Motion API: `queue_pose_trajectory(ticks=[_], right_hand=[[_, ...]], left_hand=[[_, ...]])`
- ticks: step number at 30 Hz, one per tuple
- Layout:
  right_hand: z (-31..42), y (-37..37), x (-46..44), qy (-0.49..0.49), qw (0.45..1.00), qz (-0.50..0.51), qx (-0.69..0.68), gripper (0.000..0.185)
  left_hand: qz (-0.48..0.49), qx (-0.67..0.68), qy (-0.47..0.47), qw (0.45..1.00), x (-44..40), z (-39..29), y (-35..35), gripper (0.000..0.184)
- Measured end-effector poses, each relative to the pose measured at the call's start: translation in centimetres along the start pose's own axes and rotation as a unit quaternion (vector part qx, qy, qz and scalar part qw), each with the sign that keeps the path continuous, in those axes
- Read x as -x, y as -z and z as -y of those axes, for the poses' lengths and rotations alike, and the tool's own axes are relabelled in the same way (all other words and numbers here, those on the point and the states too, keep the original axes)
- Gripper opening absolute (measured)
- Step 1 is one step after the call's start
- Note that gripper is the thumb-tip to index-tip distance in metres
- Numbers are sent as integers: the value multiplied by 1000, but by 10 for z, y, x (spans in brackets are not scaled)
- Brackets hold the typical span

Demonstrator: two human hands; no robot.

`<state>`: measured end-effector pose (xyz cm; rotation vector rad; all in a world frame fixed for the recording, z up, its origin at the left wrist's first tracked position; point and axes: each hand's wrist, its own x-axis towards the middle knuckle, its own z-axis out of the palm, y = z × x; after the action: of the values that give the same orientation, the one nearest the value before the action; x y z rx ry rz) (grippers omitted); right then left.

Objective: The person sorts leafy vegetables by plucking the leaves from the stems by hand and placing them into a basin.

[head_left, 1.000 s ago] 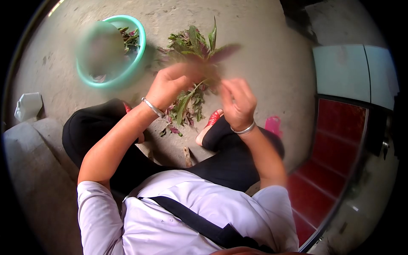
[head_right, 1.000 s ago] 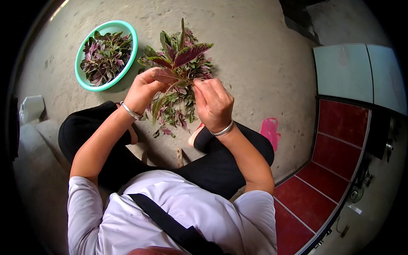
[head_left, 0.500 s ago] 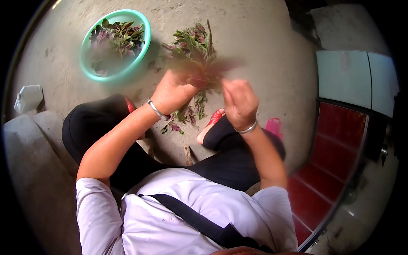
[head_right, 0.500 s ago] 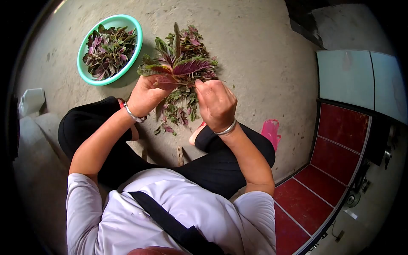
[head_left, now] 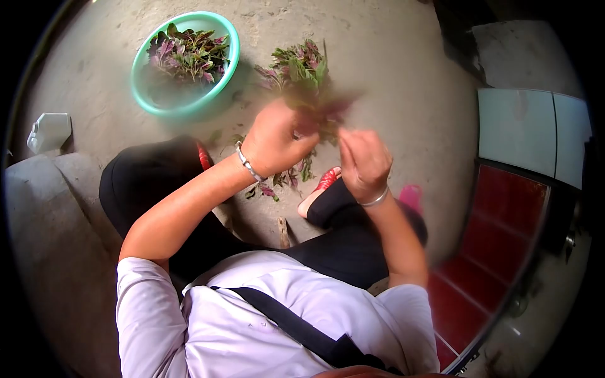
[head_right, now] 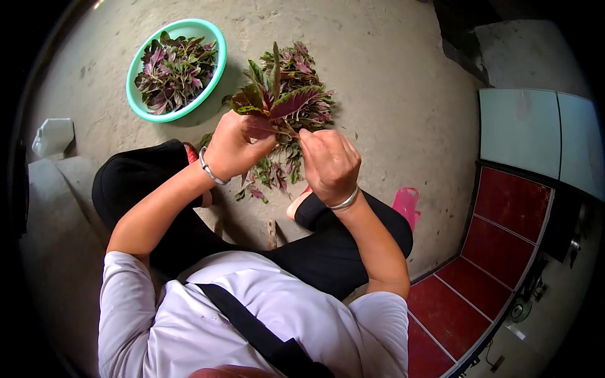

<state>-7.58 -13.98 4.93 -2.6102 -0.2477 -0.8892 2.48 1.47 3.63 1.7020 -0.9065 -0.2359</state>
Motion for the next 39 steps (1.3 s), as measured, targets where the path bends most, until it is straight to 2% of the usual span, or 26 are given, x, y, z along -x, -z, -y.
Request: queue_pose_trajectory(ticks=[1,4,5,8,11,14,15,16,17,18,21,25,26,29,32,35,39], right_hand=[[0,-1,0,0,1000,3,-3,22],[1,0,-1,-4,1000,25,1,20],[2,1,-2,-6,999,35,6,19],[1,-3,-4,-3,1000,23,-20,16],[2,-4,-1,-35,998,29,-35,17],[-4,3,6,-114,993,9,-42,15],[-3,8,8,-211,973,21,-91,12],[-9,7,14,-288,943,21,-167,8],[-12,8,15,-354,902,11,-248,9],[-12,9,14,-418,849,1,-324,10],[-11,11,7,-494,764,-39,-414,13],[-12,12,6,-509,670,-54,-537,15],[-11,12,5,-515,657,-57,-548,15],[-7,9,3,-530,617,-64,-578,14],[-4,5,4,-530,608,-37,-590,14],[1,-3,9,-532,625,17,-572,14],[4,-10,17,-508,680,65,-524,13]], left_hand=[[-14,-12,-39,999,-1,1,0,17],[-27,-162,-141,976,-9,-5,7,24],[-21,-165,-149,975,-10,-7,8,27],[6,-200,-87,976,-8,-12,9,23],[-2,-194,-84,977,-8,-5,7,20],[-85,-250,114,958,-20,24,26,15],[-103,-102,158,977,-22,33,33,15],[-118,47,196,972,-24,41,40,17],[-129,196,228,945,-25,45,44,21],[-98,207,244,942,-24,43,44,22],[-21,241,295,924,-18,30,39,26],[41,244,275,929,-15,18,27,31],[76,256,288,920,-15,11,27,28],[84,271,280,917,-5,27,8,25],[90,286,252,920,-2,24,-3,22],[77,285,223,929,0,20,-12,18],[65,224,165,958,3,14,-14,17]])
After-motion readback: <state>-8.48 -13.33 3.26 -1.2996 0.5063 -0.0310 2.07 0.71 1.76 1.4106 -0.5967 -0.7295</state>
